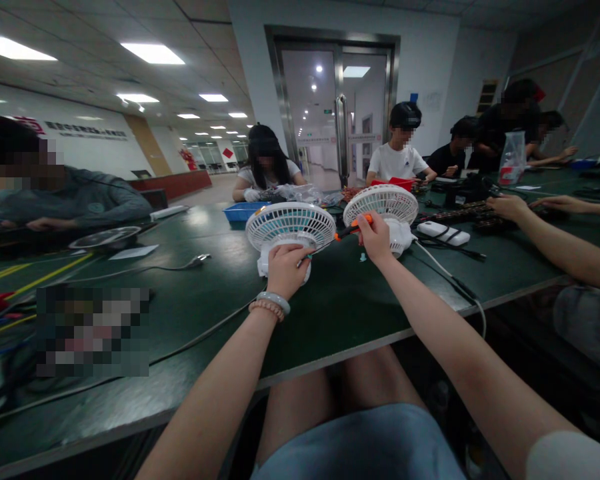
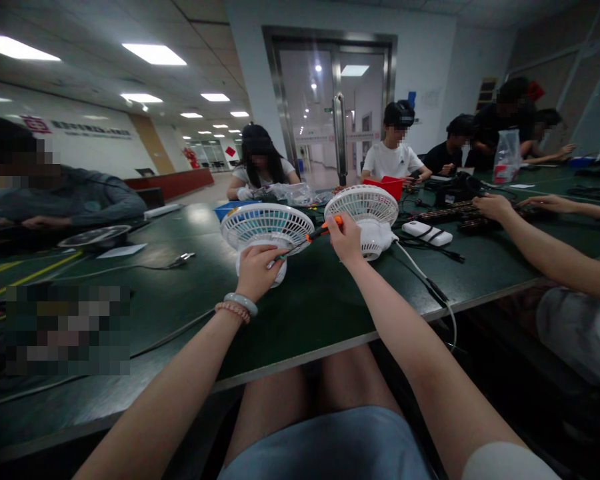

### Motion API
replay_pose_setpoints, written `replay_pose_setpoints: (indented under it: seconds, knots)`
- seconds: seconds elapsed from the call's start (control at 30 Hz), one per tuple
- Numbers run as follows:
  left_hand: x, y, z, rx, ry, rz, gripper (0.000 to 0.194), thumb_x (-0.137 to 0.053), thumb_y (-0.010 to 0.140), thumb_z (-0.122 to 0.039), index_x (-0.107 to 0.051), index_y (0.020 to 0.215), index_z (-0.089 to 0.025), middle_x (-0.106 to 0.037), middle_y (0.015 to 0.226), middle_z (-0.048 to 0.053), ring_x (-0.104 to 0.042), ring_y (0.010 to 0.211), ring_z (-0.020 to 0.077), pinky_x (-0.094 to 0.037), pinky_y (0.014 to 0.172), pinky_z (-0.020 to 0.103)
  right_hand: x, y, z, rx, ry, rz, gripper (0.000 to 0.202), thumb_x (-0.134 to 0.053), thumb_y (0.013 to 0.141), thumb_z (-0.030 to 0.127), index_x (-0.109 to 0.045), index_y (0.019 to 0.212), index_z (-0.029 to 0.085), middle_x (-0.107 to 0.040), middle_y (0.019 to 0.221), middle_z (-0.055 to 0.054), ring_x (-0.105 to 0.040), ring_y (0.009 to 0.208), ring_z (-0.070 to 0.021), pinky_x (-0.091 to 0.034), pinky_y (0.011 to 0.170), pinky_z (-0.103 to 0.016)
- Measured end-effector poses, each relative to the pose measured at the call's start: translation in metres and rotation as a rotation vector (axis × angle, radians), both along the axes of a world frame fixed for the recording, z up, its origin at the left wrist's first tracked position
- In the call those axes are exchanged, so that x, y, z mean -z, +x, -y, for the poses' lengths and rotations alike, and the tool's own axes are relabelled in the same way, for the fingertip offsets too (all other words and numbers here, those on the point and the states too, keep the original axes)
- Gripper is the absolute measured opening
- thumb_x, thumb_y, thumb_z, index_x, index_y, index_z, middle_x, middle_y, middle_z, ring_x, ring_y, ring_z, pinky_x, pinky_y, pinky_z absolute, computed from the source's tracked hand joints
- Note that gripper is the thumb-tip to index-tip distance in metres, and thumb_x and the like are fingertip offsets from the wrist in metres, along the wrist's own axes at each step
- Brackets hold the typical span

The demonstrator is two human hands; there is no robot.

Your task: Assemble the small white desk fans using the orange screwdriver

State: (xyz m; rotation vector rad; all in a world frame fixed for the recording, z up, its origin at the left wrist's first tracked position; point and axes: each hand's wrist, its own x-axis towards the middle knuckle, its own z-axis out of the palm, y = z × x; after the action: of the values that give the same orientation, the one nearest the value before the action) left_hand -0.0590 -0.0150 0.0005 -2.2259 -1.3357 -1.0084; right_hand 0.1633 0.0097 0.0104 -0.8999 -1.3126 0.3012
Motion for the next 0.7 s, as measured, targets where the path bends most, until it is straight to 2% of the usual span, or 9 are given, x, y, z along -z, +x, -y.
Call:
replay_pose_setpoints:
  seconds: [0.2,0.7]
  knots:
    - [-0.0001,-0.0003,-0.0006,0.002,0.008,0.0,0.025,-0.052,0.077,-0.026,-0.067,0.096,-0.028,-0.066,0.096,0.003,-0.056,0.097,0.0186,-0.033,0.094,0.039,-0.0017,-0.0018,0.0029,0.076,0.016,0.001,0.032,-0.044,0.08,0.05,-0.048,0.07,0.02,-0.048,0.058,0.003,-0.048,0.059,-0.012,-0.038,0.057,-0.024]
    - [-0.001,0.0003,0.0015,0.003,-0.012,0.001,0.024,-0.051,0.077,-0.025,-0.067,0.094,-0.028,-0.067,0.096,0.002,-0.055,0.097,0.0193,-0.032,0.096,0.04,-0.0052,0.0005,0.0092,0.03,-0.025,-0.043,0.029,-0.044,0.08,0.048,-0.049,0.073,0.021,-0.048,0.056,0.003,-0.05,0.059,-0.0141,-0.039,0.055,-0.026]
